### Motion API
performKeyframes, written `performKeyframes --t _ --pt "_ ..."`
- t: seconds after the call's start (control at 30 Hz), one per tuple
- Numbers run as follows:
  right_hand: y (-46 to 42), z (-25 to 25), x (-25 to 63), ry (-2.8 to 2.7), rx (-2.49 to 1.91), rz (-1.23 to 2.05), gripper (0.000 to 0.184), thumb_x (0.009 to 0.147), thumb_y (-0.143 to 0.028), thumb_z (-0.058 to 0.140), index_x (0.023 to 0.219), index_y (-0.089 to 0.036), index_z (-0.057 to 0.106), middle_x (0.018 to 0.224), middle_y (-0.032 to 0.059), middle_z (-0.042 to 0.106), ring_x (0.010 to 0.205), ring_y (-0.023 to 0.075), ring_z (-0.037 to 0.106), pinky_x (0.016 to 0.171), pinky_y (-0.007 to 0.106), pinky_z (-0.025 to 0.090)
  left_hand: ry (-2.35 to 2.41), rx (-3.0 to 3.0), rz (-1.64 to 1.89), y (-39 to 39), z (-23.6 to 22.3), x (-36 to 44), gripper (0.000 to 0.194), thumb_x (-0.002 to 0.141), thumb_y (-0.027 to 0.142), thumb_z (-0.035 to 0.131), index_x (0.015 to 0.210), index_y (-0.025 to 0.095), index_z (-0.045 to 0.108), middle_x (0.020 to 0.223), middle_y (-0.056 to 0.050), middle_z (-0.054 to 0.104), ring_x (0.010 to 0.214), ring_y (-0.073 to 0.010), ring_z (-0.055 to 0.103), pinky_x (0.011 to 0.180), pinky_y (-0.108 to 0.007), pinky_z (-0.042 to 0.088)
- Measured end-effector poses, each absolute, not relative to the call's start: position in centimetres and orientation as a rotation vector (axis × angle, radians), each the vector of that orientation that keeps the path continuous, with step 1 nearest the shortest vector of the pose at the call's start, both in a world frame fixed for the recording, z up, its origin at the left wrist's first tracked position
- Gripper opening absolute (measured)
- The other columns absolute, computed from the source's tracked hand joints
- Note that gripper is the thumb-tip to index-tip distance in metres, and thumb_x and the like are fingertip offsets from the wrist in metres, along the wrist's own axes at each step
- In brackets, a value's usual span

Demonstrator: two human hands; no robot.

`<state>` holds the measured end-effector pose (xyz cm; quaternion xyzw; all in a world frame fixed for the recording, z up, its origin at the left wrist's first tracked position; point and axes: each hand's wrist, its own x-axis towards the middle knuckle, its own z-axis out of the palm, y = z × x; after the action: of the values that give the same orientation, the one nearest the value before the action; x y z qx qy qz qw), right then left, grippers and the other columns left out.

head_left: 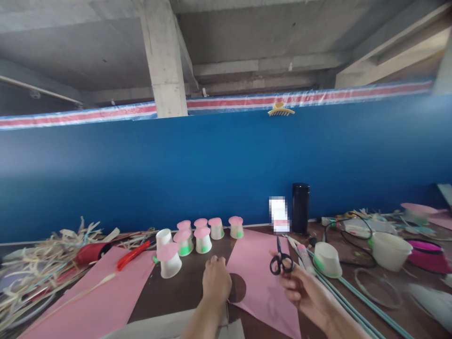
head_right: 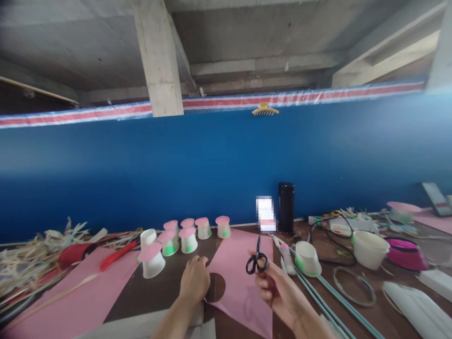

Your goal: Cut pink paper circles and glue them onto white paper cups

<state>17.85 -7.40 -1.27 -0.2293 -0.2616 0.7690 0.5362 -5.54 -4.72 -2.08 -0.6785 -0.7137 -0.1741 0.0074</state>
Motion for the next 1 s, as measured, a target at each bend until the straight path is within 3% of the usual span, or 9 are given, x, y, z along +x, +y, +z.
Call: performKeyframes --t 0.17,0.3,0.37,0.53,0.6,0.8,1.0 --pt "-7.5 -1.1 19.1 -0.664 -0.752 1.672 0.025 0.076 -0.031 0.070 0.100 -0.023 0.067 0.062 -0.0059 0.051 0.048 0.0034 0.046 0.044 0.014 0.044 -2.240 -2.141 -0.510 -4.1 -3.1 -5.7 0.023 0.086 0.021 0.040 0.094 0.016 0.061 0.102 -0.010 0.059 0.097 -0.0222 0.054 0.081 -0.031 0.039" --pt "-8.1 -0.4 20.3 -0.643 -0.892 1.727 0.025 0.075 -0.036 0.070 0.097 -0.026 0.068 0.067 -0.0055 0.055 0.054 0.0070 0.050 0.063 0.031 0.055 -2.231 -2.179 -0.485 -4.6 -2.6 -5.1 0.022 0.086 0.024 0.041 0.091 0.018 0.061 0.099 -0.009 0.059 0.092 -0.0215 0.056 0.077 -0.030 0.040" --pt "-8.3 -0.2 20.7 -0.706 -0.989 1.721 0.024 0.075 -0.037 0.069 0.096 -0.025 0.069 0.068 -0.0038 0.056 0.058 0.0097 0.051 0.061 0.033 0.055 -2.222 -2.195 -0.457 -5.4 -1.6 -4.9 0.021 0.084 0.023 0.043 0.090 0.018 0.062 0.099 -0.009 0.059 0.093 -0.0223 0.056 0.076 -0.031 0.041" --pt "-8.2 -0.1 21.1 -0.837 -1.043 1.606 0.024 0.075 -0.034 0.068 0.096 -0.023 0.070 0.076 -0.0002 0.062 0.063 0.0094 0.054 0.058 0.021 0.049 -2.030 -2.559 -0.327 -8.6 2.3 -4.0 0.015 0.073 0.021 0.055 0.083 0.020 0.066 0.092 -0.006 0.062 0.086 -0.0210 0.058 0.074 -0.029 0.042" --pt "-8.1 -0.1 21.2 -0.826 -1.029 1.596 0.025 0.075 -0.037 0.068 0.097 -0.024 0.070 0.074 -0.0012 0.061 0.061 0.0087 0.053 0.059 0.020 0.047 -1.821 -2.697 -0.321 -9.9 3.7 -3.6 0.013 0.069 0.022 0.061 0.081 0.022 0.067 0.095 -0.005 0.062 0.094 -0.0233 0.056 0.079 -0.031 0.042" --pt "-8.6 0.4 20.8 -0.889 -1.118 1.522 0.027 0.074 -0.041 0.065 0.094 -0.023 0.069 0.076 -0.0005 0.062 0.065 0.0111 0.055 0.061 0.021 0.045 -1.709 -2.837 -0.112 -11.7 5.5 -2.5 0.026 0.073 0.012 0.052 0.093 0.017 0.066 0.098 -0.010 0.064 0.096 -0.0249 0.057 0.082 -0.034 0.044" --pt "-9.4 2.3 19.1 -1.052 -1.378 1.212 0.016 0.066 -0.032 0.067 0.076 -0.020 0.069 0.070 0.0011 0.064 0.072 0.0165 0.057 0.061 0.023 0.042 -1.651 -2.771 -0.012 -10.7 3.1 -2.3 0.029 0.071 0.006 0.048 0.093 0.011 0.066 0.098 -0.014 0.064 0.094 -0.0276 0.059 0.082 -0.038 0.046"
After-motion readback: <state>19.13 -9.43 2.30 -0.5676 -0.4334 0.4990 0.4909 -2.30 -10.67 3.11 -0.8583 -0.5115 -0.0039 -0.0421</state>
